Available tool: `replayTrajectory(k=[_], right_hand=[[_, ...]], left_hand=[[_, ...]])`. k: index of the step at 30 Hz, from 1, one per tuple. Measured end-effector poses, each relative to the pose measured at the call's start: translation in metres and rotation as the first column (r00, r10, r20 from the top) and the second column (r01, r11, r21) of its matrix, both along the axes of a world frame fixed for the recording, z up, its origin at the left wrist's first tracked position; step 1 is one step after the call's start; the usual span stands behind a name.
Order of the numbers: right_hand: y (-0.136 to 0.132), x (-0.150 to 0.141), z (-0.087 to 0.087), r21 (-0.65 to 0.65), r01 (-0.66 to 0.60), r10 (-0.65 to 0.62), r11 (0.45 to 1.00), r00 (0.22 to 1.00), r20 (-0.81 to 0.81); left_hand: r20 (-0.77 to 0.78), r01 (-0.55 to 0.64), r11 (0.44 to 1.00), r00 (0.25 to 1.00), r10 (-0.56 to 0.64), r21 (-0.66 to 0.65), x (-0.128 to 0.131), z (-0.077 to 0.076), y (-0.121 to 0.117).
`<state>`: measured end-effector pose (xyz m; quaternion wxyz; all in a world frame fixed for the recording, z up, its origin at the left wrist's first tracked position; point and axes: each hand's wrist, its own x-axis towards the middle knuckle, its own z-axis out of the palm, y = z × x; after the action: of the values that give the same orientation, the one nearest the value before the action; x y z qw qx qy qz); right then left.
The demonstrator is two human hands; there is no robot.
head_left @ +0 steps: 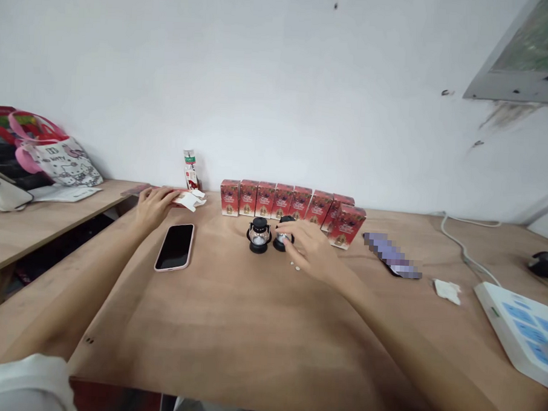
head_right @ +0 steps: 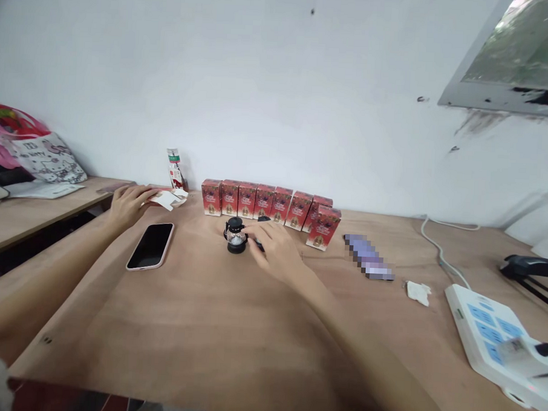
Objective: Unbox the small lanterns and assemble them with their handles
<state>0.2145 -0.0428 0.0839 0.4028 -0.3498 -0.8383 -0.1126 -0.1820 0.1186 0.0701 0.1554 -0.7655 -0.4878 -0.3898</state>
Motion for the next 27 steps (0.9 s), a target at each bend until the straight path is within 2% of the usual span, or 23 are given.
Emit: replayTrajectory(k=[3, 6, 10, 13, 15, 16, 17, 19, 21, 24, 26, 27], right_hand=[[0.009, -0.007, -0.007, 0.076, 0.073, -0.078, 0.994, 0.994, 0.076], [0.017, -0.009, -0.011, 0.096, 0.16, -0.171, 0.982, 0.977, 0.128], [0.028, -0.011, -0.011, 0.038, 0.229, -0.232, 0.973, 0.959, 0.161], [0.037, -0.019, -0.013, 0.003, 0.254, -0.247, 0.967, 0.936, 0.252], [0.044, -0.028, -0.018, 0.018, 0.25, -0.24, 0.968, 0.909, 0.342], [0.047, -0.033, -0.021, 0.032, 0.244, -0.238, 0.969, 0.894, 0.379], [0.05, -0.037, -0.026, 0.047, 0.239, -0.237, 0.97, 0.882, 0.407], [0.056, -0.045, -0.035, 0.083, 0.23, -0.243, 0.97, 0.867, 0.435], [0.06, -0.049, -0.045, 0.136, 0.22, -0.257, 0.966, 0.865, 0.43], [0.06, -0.049, -0.054, 0.257, 0.16, -0.251, 0.953, 0.893, 0.374], [0.056, -0.046, -0.057, 0.326, 0.08, -0.194, 0.942, 0.923, 0.332], [0.052, -0.044, -0.058, 0.352, 0.034, -0.152, 0.936, 0.937, 0.315]], left_hand=[[-0.008, -0.02, 0.997, 1.0, 0.019, -0.075, -0.01, -0.01, 0.014], [-0.036, -0.009, 0.988, 0.999, 0.004, -0.153, -0.014, -0.014, 0.013], [-0.076, 0.006, 0.971, 0.997, -0.025, -0.239, -0.017, -0.007, -0.003], [-0.055, -0.041, 0.969, 0.998, 0.028, -0.244, -0.01, 0.004, -0.015], [0.06, -0.025, 0.967, 0.997, 0.042, -0.253, 0.003, 0.011, -0.023], [0.167, 0.019, 0.965, 0.986, 0.026, -0.263, 0.012, 0.012, -0.027], [0.306, 0.118, 0.952, 0.952, -0.027, -0.282, 0.024, 0.011, -0.031], [0.38, 0.214, 0.93, 0.921, -0.09, -0.298, 0.05, 0.004, -0.044], [0.425, 0.345, 0.87, 0.887, -0.18, -0.352, 0.08, -0.011, -0.06], [0.541, 0.539, 0.735, 0.793, -0.279, -0.411, 0.126, -0.036, -0.084], [0.655, 0.646, 0.647, 0.699, -0.288, -0.405, 0.154, -0.049, -0.095], [0.757, 0.709, 0.602, 0.604, -0.251, -0.366, 0.166, -0.054, -0.099]])
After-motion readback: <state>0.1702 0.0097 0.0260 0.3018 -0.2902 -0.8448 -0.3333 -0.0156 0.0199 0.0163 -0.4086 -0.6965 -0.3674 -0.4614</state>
